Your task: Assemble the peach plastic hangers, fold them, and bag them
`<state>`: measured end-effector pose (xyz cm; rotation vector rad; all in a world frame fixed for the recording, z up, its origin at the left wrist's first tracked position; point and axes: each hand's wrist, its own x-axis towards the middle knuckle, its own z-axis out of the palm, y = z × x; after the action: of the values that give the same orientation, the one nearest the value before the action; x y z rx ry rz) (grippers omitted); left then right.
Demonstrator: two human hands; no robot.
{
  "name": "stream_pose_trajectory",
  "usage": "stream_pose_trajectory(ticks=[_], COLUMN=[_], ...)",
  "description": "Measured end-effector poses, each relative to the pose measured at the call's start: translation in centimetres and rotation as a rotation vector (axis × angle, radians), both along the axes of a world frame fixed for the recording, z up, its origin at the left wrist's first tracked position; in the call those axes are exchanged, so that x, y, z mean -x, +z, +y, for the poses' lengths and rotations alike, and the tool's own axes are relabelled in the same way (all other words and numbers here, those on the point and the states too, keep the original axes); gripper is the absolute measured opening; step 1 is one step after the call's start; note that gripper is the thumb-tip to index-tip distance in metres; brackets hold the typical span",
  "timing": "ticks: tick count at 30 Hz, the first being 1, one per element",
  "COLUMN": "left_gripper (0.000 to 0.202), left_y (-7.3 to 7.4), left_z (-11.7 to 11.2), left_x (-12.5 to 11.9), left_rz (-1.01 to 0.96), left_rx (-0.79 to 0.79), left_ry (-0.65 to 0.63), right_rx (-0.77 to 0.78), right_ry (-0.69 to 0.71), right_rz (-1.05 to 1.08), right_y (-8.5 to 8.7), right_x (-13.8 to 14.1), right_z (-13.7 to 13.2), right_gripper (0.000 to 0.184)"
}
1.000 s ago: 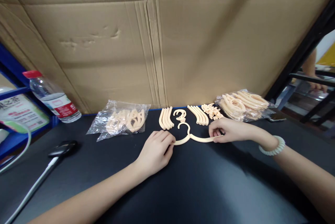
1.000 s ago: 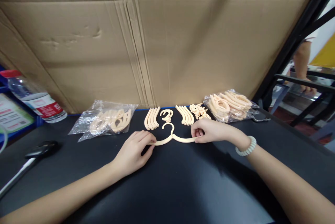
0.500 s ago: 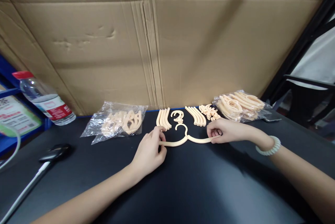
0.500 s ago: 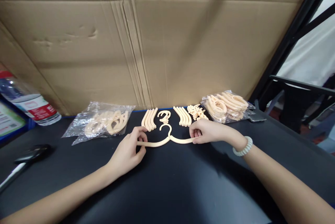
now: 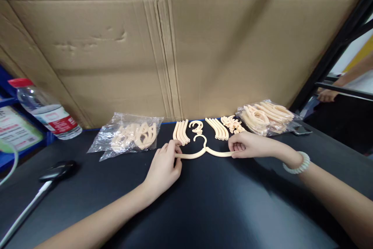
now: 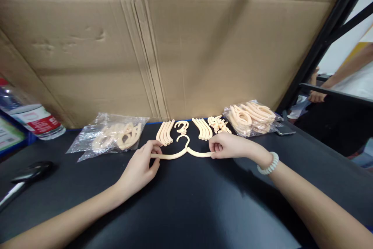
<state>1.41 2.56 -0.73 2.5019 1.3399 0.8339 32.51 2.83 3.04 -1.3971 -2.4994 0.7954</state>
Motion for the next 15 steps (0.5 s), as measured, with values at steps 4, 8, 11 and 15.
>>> stream_pose_trajectory(ticks=[4,8,11,15], left_gripper=[0.037,0.042,0.043,0.04], left_y=[-0.3,-0.9,-1.2,-1.4], left_z=[0.2,0.6,1.0,1.3], left_x=[0.1,0.3,0.3,0.3], left_rz=[-0.025,-0.127,-0.218,-0.289], left_rx=[0.01,0.037,0.061,0.065], left_ry=[0.008,0.024,0.043,0.047], right_rx=[-0.042,-0.084,-0.112,-0.122], right_ry=[-0.01,-0.02,-0.038,-0.07], right_rz=[-0.017,-0.032,-0.043,-0.062], right_y=[-0.1,-0.2,-0.3,-0.3], right_x=[0.0,0.0,0.1,0.3], right_z=[0.1,0.2,0.4,0.4], right_gripper=[0.01,0.012,0.015,0.016])
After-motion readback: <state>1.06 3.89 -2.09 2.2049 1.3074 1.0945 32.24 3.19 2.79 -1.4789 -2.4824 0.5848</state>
